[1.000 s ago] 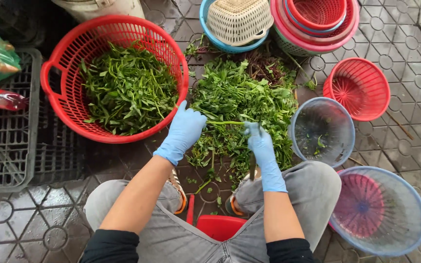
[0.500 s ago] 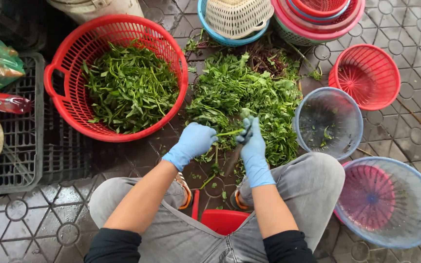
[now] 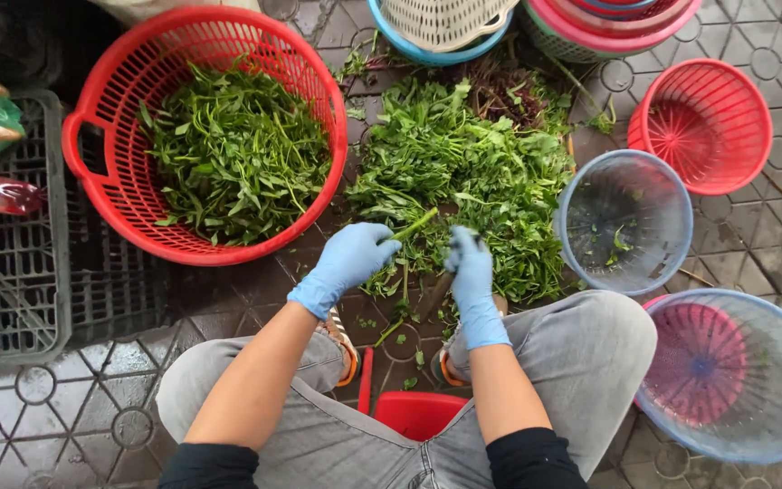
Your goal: Sorting and trimming green leafy vegetables by hand and with a knife, placing the cleaned parts into a red basket.
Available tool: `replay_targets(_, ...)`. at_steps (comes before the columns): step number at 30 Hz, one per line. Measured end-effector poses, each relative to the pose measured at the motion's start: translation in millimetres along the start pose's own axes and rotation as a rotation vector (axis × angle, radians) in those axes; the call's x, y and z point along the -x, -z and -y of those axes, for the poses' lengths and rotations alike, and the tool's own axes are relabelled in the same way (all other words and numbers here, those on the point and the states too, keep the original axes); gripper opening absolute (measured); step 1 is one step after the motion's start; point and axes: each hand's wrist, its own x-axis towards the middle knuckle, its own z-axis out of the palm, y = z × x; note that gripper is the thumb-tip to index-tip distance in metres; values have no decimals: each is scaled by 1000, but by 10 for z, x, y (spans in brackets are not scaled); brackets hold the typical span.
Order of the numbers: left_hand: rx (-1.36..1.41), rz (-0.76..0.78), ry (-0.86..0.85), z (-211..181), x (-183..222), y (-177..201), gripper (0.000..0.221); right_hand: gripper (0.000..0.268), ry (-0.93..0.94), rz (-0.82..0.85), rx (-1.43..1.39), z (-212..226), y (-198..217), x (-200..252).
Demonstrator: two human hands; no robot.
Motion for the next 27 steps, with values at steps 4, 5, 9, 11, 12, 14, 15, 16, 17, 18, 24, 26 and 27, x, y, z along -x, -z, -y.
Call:
replay_targets(4,-16,-73,-14,-108,272,452,30,29,-58,-180,-95,-711,596,-862)
replay_targets(5,-39,-142,-10,-79,315,577,29,28,-89,-231,-83,-947,742,-1037)
replay_targets(9,31,-280,-37,49,484,1087,25,46,-54,-260,245,-1454,711,-1293)
replay_targets(11,-226,-584,-98,341,445,1239,32,35,-59,-200,303,-1390,459,-1324)
replay_targets(12,-493,-884,-166,500,439,1318,51,26,-61,-137,356,-1377,325,-1326)
replay_targets(14,-388,-934,-89,652,557,1424,57,24,-32,-186,475,-1770,425,-1896)
replay_targets(15,-282,-991,-21,729,630,1488,65,24,8,-234,588,-1978,437,-2183)
replay_targets(16,-289,-998,-3,710,664,1541,65,24,3,-215,594,-2176,530,-2579)
replay_targets(17,-220,-987,-80,695,701,1592,56,29,-9,-230,814,-2385,613,-2971)
replay_targets(18,-147,-966,-155,675,759,1611,48,35,-26,-248,1039,-2619,779,-3301)
replay_targets(24,-83,-928,-227,761,619,1580,41,20,152,-63,1243,-2040,493,-2767)
replay_targets(26,-152,-918,-243,760,549,1525,42,17,208,-19,1048,-1808,349,-2509)
replay_targets(27,-224,-902,-254,747,517,1483,44,16,254,28,855,-1683,309,-2369)
